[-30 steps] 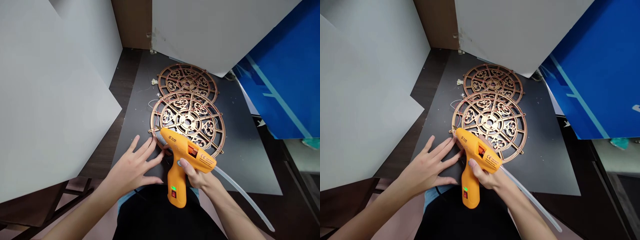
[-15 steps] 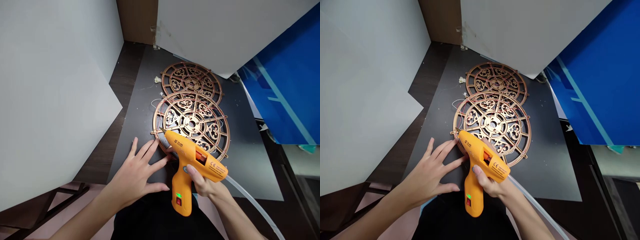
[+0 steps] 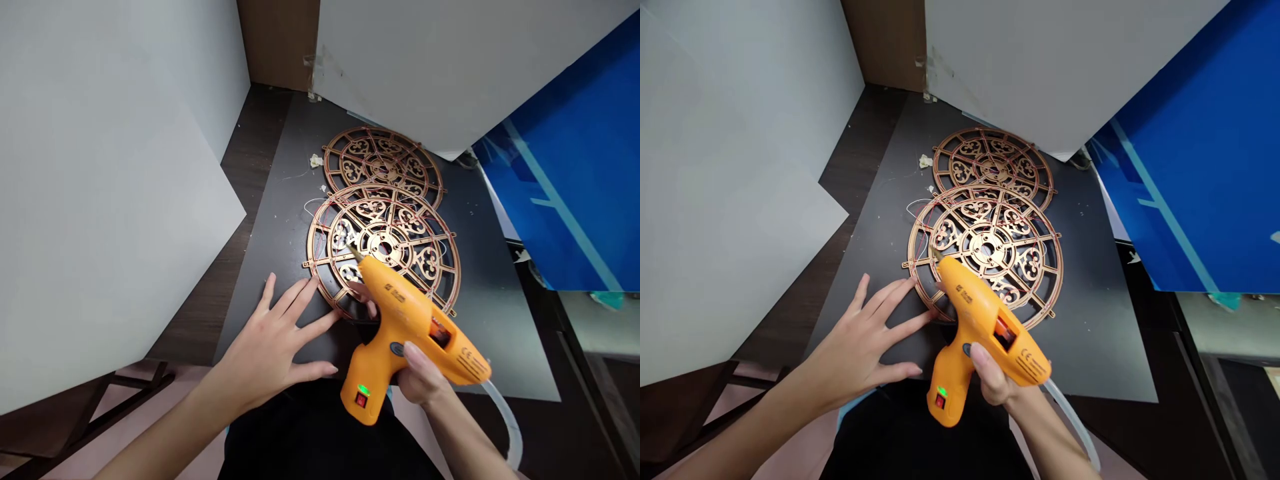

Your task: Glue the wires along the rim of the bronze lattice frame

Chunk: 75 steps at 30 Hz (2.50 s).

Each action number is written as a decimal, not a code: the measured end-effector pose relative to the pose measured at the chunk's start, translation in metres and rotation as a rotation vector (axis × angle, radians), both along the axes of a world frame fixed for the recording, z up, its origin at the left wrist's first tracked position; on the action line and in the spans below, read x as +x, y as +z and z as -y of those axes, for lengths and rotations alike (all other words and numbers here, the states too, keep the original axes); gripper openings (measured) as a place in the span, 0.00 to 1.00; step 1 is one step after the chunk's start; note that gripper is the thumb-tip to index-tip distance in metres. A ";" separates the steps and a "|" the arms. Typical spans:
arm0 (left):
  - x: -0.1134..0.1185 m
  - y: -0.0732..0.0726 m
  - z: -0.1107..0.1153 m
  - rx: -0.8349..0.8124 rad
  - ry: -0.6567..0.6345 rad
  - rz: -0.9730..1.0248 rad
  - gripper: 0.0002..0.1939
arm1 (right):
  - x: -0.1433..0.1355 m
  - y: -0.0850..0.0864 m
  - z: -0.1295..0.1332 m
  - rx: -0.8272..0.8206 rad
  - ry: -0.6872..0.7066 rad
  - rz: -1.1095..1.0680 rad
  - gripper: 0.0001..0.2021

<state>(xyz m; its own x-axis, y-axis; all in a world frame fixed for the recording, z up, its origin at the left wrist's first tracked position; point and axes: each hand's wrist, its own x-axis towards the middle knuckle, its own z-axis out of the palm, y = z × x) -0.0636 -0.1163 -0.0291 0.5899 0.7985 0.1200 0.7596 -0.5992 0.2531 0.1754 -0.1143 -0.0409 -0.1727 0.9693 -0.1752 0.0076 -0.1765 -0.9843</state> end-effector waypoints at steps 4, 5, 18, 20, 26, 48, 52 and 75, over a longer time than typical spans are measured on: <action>0.001 -0.001 0.000 0.005 0.002 -0.019 0.35 | -0.007 0.033 0.001 0.079 -0.113 -0.284 0.18; 0.001 -0.002 -0.001 0.007 0.002 -0.022 0.35 | -0.007 0.042 -0.001 0.065 -0.121 -0.346 0.18; 0.001 -0.003 0.001 0.031 -0.001 -0.022 0.34 | 0.020 0.054 0.006 -0.514 0.120 -0.153 0.13; 0.001 -0.003 0.000 0.029 -0.002 -0.010 0.34 | 0.019 0.055 0.005 -0.552 0.111 -0.135 0.13; 0.000 -0.004 0.000 0.017 0.001 0.035 0.34 | 0.014 0.063 0.002 -0.596 0.033 -0.103 0.13; 0.001 -0.004 0.000 -0.014 0.007 0.061 0.35 | 0.014 0.078 -0.005 -0.753 -0.021 0.020 0.12; 0.001 -0.004 0.000 -0.025 0.011 0.092 0.34 | 0.012 0.079 -0.007 -0.755 -0.026 0.013 0.11; 0.001 -0.004 0.000 -0.012 0.006 0.079 0.34 | 0.010 0.080 -0.016 -0.731 0.031 0.039 0.14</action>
<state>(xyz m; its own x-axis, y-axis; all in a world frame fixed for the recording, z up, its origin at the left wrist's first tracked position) -0.0629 -0.1161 -0.0335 0.5743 0.8036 0.1560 0.7405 -0.5912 0.3196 0.1855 -0.0983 0.0393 -0.1789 0.5974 -0.7818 0.0557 -0.7872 -0.6142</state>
